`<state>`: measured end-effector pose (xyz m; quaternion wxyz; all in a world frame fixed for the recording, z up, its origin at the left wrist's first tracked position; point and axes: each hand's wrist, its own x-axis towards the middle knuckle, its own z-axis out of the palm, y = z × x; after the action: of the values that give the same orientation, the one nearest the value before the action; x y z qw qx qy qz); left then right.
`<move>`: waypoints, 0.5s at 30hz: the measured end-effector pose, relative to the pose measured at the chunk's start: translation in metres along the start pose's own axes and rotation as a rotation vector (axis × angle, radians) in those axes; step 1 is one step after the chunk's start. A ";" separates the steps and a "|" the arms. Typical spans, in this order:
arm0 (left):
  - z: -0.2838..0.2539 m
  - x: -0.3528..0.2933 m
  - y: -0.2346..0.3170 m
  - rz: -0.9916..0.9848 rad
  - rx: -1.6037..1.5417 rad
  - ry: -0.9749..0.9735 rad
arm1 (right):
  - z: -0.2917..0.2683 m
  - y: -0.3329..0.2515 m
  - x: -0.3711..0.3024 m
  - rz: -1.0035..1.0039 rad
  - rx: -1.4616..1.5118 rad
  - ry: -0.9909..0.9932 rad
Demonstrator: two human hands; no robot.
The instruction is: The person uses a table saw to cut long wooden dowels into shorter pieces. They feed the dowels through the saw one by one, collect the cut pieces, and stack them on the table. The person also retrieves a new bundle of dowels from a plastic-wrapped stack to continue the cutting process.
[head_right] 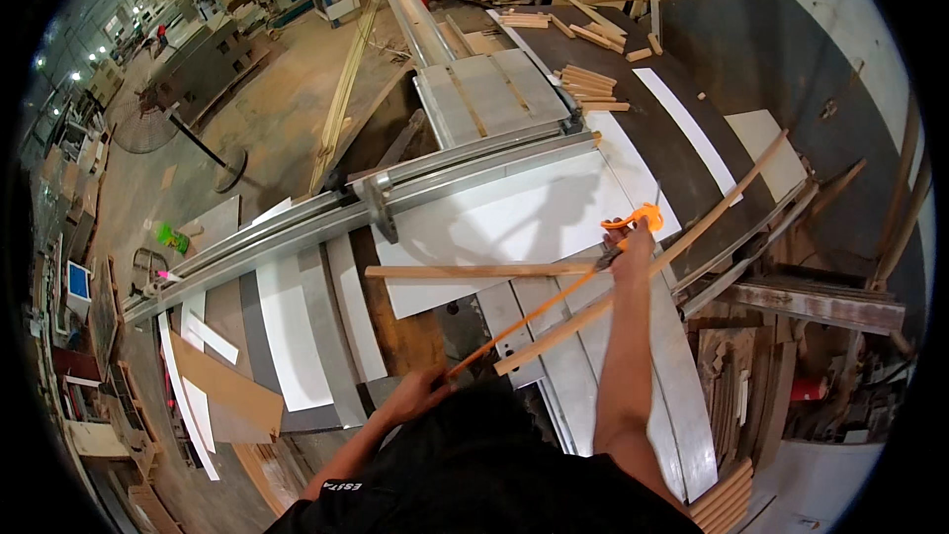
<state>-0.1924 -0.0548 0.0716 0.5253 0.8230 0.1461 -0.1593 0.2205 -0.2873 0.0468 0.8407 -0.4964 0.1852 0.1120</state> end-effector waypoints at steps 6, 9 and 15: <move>0.037 0.006 0.010 -0.001 -0.216 0.015 | -0.030 -0.005 0.124 0.132 -0.513 0.085; 0.041 0.016 0.022 -0.115 -0.164 -0.024 | -0.019 -0.001 0.139 0.101 -0.527 0.079; 0.044 0.028 0.044 -0.088 -0.138 -0.015 | -0.015 -0.006 0.158 0.040 -0.565 0.033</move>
<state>-0.1537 -0.1105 0.0780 0.5743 0.7764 0.1890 -0.1778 0.3633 -0.3029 -0.0217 0.6633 -0.7092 0.1701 0.1675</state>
